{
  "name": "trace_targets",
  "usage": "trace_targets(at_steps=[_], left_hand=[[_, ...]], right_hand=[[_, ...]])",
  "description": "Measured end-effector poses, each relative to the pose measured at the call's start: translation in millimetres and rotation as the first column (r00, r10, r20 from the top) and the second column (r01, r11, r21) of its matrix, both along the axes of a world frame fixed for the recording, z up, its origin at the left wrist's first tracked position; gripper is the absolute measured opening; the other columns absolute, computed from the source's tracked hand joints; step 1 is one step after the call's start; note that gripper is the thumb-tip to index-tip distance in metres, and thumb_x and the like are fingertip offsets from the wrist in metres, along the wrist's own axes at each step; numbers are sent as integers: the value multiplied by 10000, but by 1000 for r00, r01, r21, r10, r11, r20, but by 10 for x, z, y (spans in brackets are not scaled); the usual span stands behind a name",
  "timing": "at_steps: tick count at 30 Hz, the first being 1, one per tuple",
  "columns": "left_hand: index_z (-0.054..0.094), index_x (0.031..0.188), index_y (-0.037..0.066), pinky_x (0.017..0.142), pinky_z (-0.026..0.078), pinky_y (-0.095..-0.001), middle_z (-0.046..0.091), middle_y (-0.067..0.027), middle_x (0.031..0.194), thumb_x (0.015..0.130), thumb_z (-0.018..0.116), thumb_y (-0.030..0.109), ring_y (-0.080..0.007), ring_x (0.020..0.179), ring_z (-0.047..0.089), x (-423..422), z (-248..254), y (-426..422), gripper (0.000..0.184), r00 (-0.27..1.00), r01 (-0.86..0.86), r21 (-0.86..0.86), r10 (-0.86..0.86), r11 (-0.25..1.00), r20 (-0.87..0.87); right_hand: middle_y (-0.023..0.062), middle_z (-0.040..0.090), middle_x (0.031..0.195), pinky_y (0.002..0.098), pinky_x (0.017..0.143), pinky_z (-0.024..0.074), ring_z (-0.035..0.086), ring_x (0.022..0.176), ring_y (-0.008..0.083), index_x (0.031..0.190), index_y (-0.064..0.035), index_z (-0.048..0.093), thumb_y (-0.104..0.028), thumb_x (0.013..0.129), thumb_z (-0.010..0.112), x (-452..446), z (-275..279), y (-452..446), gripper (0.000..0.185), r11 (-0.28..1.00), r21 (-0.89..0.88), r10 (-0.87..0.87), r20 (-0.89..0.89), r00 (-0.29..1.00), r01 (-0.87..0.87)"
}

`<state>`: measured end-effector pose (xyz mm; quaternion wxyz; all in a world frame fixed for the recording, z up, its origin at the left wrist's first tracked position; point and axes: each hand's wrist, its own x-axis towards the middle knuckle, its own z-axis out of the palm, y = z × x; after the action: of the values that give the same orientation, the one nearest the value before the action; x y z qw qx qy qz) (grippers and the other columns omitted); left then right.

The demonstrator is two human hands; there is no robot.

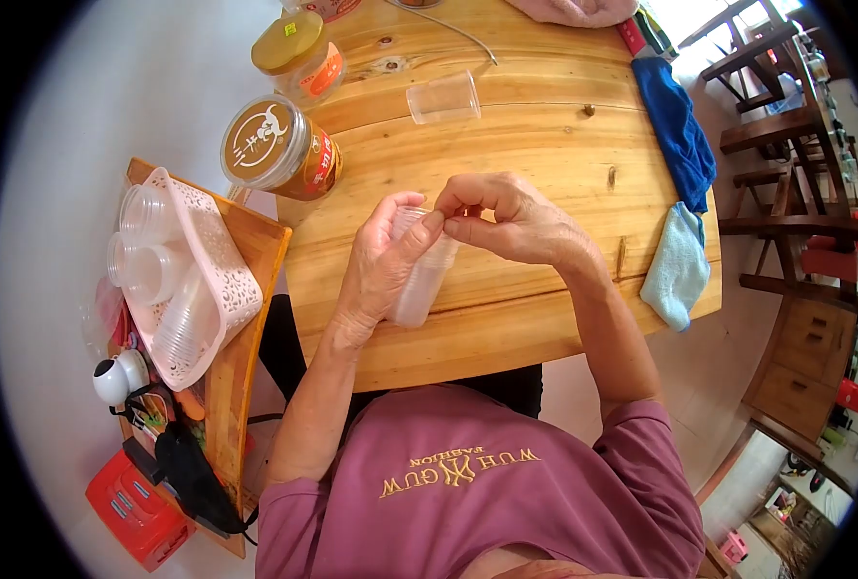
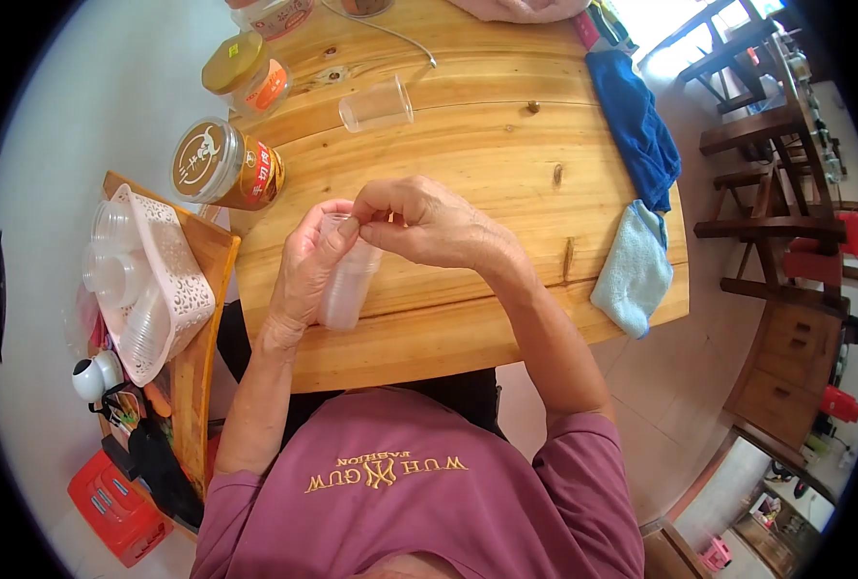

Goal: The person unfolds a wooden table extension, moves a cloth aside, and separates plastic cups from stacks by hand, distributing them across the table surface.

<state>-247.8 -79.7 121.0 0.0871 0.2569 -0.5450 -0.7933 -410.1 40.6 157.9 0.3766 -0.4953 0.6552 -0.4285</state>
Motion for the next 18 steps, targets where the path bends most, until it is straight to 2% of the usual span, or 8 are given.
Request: trace_targets(at_steps=[4,6,13,15,17,18], left_hand=[[478,1258,-44,750,512,-263,620,-103,1015,862,751,453,-123,906,601,0,-48,-3,691,998,25,-57,-22,998,50],[478,1248,-50,743,514,-263,622,-106,1006,863,750,451,-124,890,606,-22,-19,-6,688,998,21,-41,-19,999,58],[488,1210,-50,719,516,-256,631,-112,978,875,734,424,-121,857,617,-99,58,-1,631,997,6,8,-6,1000,78],[483,1220,-58,721,517,-261,631,-117,983,870,730,426,-128,858,619,-104,130,-12,646,995,20,20,-22,1000,101],[478,1230,-66,723,518,-266,632,-123,987,866,726,428,-134,859,621,-96,133,-9,661,991,34,33,-38,999,125],[468,1246,-76,732,520,-274,632,-131,990,856,727,435,-142,866,623,-90,108,-1,694,990,50,-29,-45,998,134]], right_hand=[[86,668,794,315,646,482,604,723,165,975,-15,671,-140,882,644,-16,-67,21,158,1000,10,-17,58,998,16],[40,635,800,284,726,478,575,784,125,946,-3,650,-133,902,680,-23,-71,22,140,994,82,-77,110,991,68],[20,622,810,276,731,472,562,795,109,934,-12,639,-141,916,660,-61,-190,20,131,989,71,-135,118,984,127],[57,621,792,291,628,447,554,721,128,949,-13,651,-174,894,625,-74,-248,22,172,988,2,-156,93,983,157],[59,626,797,296,629,448,558,730,129,950,-17,649,-195,900,637,-123,-246,44,185,984,20,-176,80,981,175],[60,631,803,302,630,448,561,740,131,951,-20,647,-215,905,649,-145,-244,63,200,980,39,-198,62,978,196]])
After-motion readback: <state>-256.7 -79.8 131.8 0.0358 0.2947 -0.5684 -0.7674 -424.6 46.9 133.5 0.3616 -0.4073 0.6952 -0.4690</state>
